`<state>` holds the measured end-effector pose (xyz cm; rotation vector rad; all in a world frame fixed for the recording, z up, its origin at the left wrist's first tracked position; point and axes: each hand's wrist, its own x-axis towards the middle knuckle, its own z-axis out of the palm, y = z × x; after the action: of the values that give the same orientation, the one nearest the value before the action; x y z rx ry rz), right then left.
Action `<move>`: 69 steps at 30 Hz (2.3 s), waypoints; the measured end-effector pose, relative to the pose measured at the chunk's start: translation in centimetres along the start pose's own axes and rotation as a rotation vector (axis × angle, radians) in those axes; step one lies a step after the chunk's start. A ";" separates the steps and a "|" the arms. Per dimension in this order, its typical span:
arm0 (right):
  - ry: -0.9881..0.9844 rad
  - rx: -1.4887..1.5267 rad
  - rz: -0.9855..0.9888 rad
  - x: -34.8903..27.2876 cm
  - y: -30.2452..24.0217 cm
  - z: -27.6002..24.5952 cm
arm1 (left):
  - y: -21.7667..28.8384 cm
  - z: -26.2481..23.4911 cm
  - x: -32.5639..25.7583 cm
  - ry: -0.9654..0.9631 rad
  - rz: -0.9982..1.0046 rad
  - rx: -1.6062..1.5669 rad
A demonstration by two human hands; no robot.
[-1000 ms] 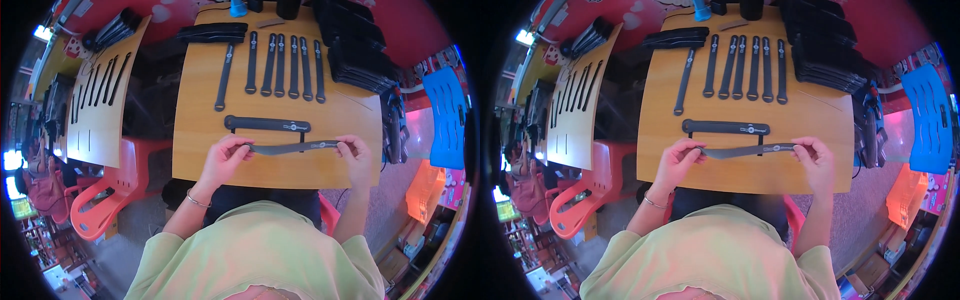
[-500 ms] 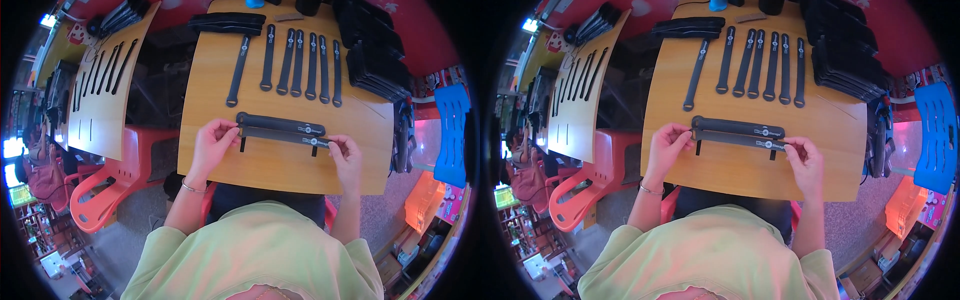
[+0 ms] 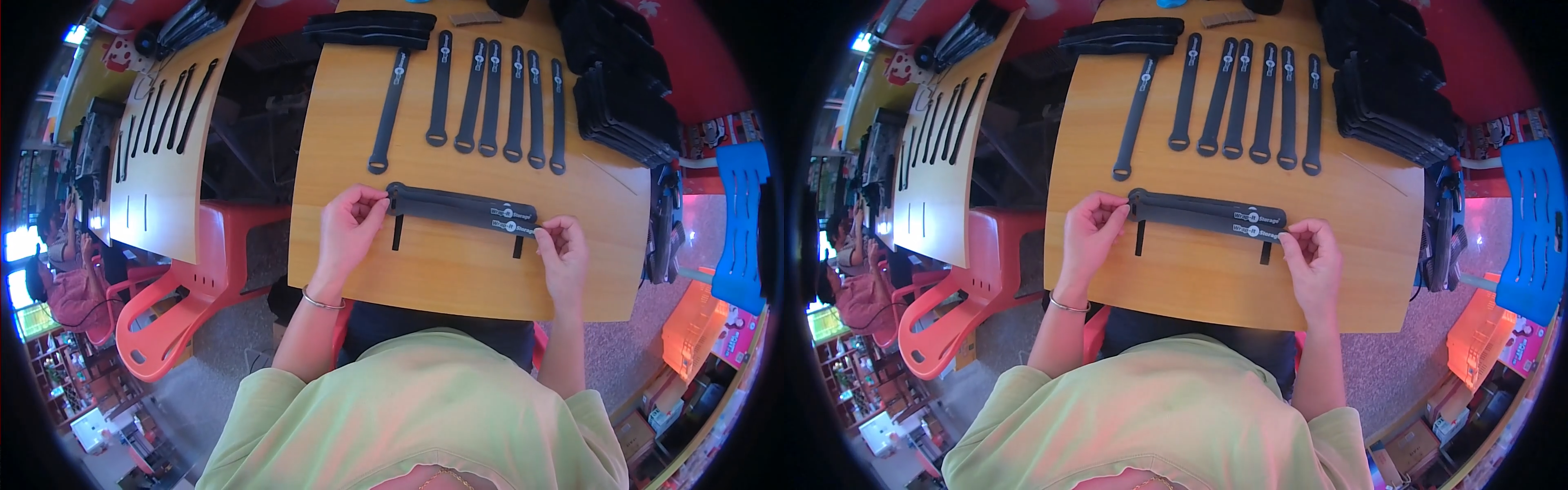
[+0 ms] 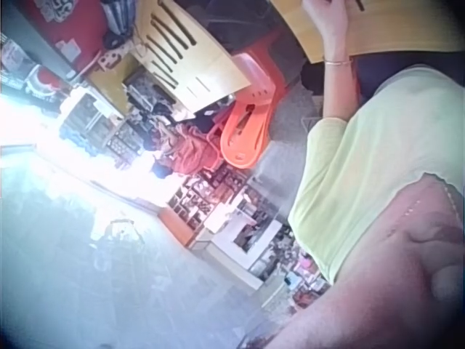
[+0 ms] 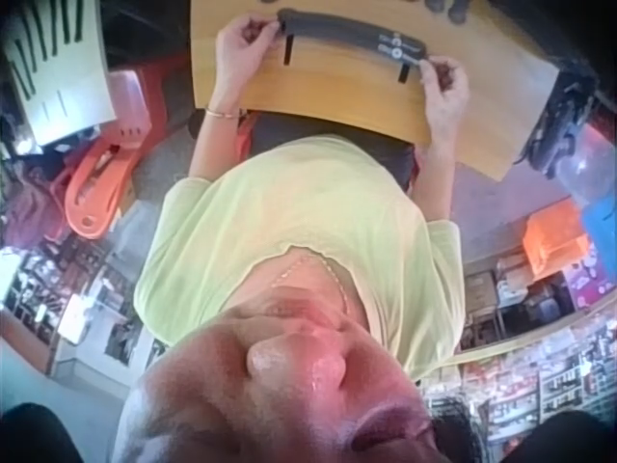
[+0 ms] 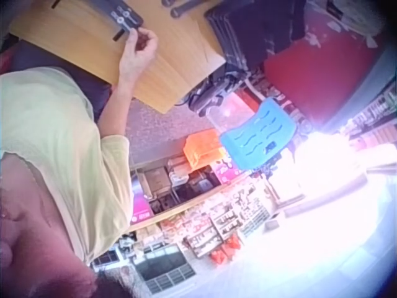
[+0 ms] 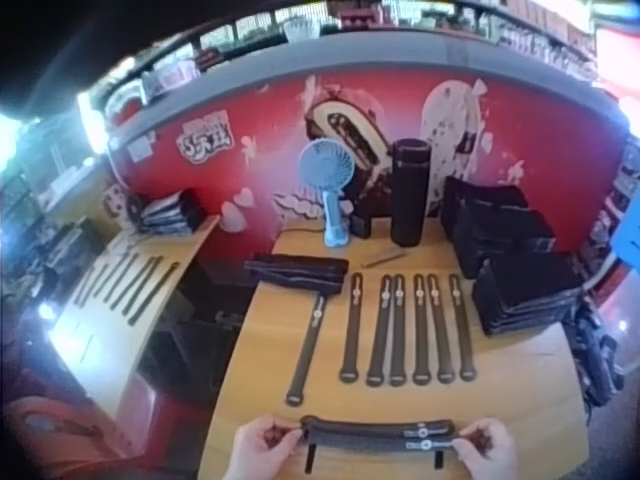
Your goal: The person is sorting and stacking black textile straps into a holder at a workbench.
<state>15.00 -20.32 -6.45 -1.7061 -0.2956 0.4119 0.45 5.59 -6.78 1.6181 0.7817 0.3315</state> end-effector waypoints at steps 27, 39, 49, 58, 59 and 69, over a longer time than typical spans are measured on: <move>0.075 -0.063 0.028 0.5 0.6 0.4 | -0.4 0.8 0.0 0.078 0.028 0.009; 0.095 -0.185 0.034 0.6 0.8 0.5 | -0.6 0.7 0.0 0.065 0.021 0.018; 0.115 -0.227 0.004 0.9 0.5 0.9 | -0.4 0.7 0.0 0.081 0.048 0.027; 0.129 -0.246 -0.001 0.9 0.9 0.9 | -0.3 0.8 -0.2 0.066 0.042 0.034; 0.134 -0.258 0.001 0.9 0.8 1.0 | -0.3 0.8 -0.2 0.066 0.042 0.035; 0.164 -0.318 -0.005 0.9 0.5 1.3 | -0.6 0.9 -0.1 0.071 0.060 0.037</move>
<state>15.27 -18.90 -7.19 -2.0368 -0.2554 0.2266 0.75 4.89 -7.51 1.6743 0.7987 0.4214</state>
